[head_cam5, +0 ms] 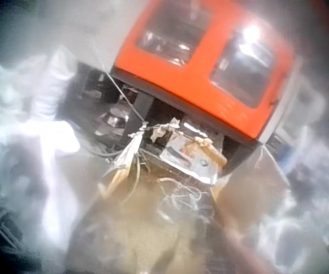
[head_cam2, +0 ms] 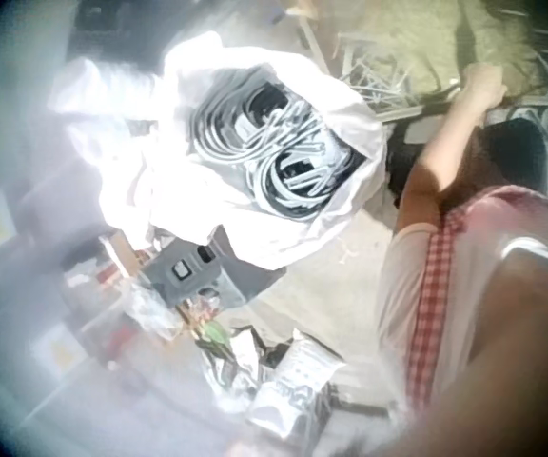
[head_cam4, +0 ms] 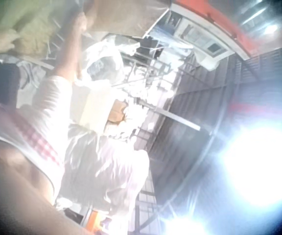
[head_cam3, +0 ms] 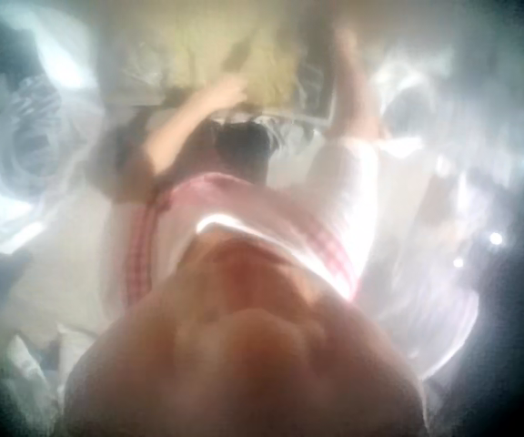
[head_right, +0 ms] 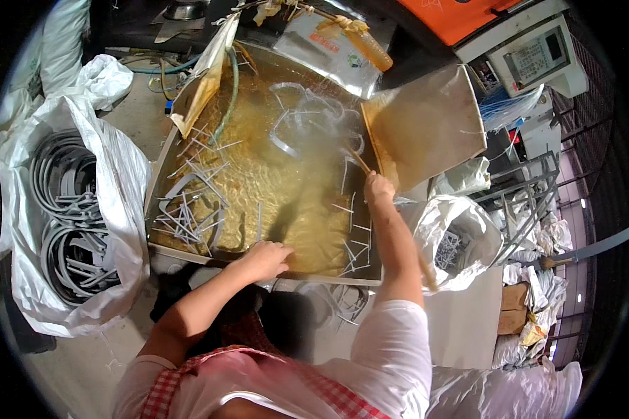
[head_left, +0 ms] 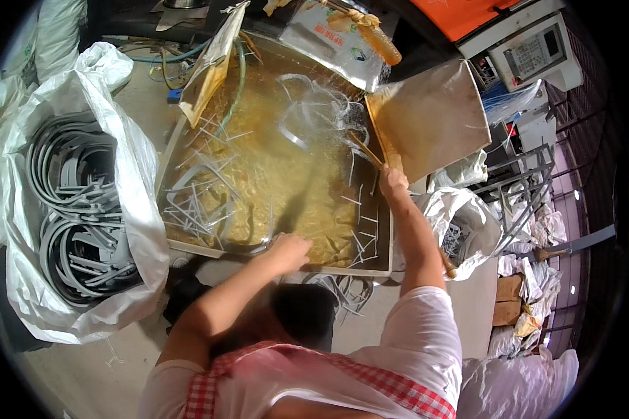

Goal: The person collects grey U-shaped parts from a water tank, places them into a white bag, and then picks up and examines plastic components at a separate workstation.

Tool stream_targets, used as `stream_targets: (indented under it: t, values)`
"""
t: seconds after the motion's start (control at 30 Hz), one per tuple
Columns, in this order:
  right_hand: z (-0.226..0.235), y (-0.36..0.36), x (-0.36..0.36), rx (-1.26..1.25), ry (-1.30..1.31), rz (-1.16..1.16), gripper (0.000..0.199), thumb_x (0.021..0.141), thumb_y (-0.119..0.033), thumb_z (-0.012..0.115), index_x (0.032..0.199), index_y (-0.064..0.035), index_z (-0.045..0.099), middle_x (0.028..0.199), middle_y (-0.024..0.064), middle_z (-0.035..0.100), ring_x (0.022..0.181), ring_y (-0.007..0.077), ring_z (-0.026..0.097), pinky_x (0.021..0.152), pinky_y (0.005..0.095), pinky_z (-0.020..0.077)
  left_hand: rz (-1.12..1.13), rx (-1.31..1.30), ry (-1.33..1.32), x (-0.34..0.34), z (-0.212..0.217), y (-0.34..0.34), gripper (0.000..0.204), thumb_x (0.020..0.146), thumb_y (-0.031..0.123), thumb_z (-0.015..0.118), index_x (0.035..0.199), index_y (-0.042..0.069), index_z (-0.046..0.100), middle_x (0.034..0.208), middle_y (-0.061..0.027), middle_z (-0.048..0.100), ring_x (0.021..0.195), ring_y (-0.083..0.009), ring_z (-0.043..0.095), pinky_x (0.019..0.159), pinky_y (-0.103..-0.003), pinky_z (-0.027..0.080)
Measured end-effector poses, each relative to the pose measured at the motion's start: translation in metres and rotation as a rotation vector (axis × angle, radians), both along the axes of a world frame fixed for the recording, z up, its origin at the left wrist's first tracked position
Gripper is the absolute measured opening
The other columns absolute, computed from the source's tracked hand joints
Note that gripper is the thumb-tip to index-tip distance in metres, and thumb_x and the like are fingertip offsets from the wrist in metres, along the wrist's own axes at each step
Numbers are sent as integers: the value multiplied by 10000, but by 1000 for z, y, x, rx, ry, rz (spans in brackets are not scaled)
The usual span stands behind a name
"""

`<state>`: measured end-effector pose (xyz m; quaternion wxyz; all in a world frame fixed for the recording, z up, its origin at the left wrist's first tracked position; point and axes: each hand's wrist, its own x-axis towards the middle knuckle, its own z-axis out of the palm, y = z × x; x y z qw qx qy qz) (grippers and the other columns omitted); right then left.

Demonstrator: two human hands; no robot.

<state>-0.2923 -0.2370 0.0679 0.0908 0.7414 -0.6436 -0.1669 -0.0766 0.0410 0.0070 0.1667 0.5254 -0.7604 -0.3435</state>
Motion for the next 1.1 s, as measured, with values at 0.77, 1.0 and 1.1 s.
stream_targets:
  t: [0.77, 1.0, 1.1]
  values:
    - [264, 226, -40, 47, -234, 119, 426, 746, -26, 591, 1164, -105, 575, 633, 73, 505, 555, 121, 448, 569, 250, 402, -35, -4, -37, 4, 1, 17, 342, 769, 232, 626, 1015, 13, 535, 909, -180, 604, 895, -351, 577, 767, -438, 455]
    - [161, 143, -16, -62, -286, 68, 376, 878, -220, 429, 1250, -231, 483, 951, 223, 608, 890, 367, 590, 763, 418, 456, -4, 41, -30, 8, -4, 10, 334, 766, 207, 616, 1028, 14, 538, 966, -182, 595, 922, -348, 570, 783, -435, 452]
    - [69, 75, 10, -21, -179, 115, 529, 854, -124, 390, 1354, -274, 308, 963, 230, 602, 892, 384, 590, 738, 461, 469, -29, 61, -45, 2, 0, 6, 349, 763, 212, 614, 1040, 15, 540, 973, -180, 594, 929, -346, 568, 799, -432, 448]
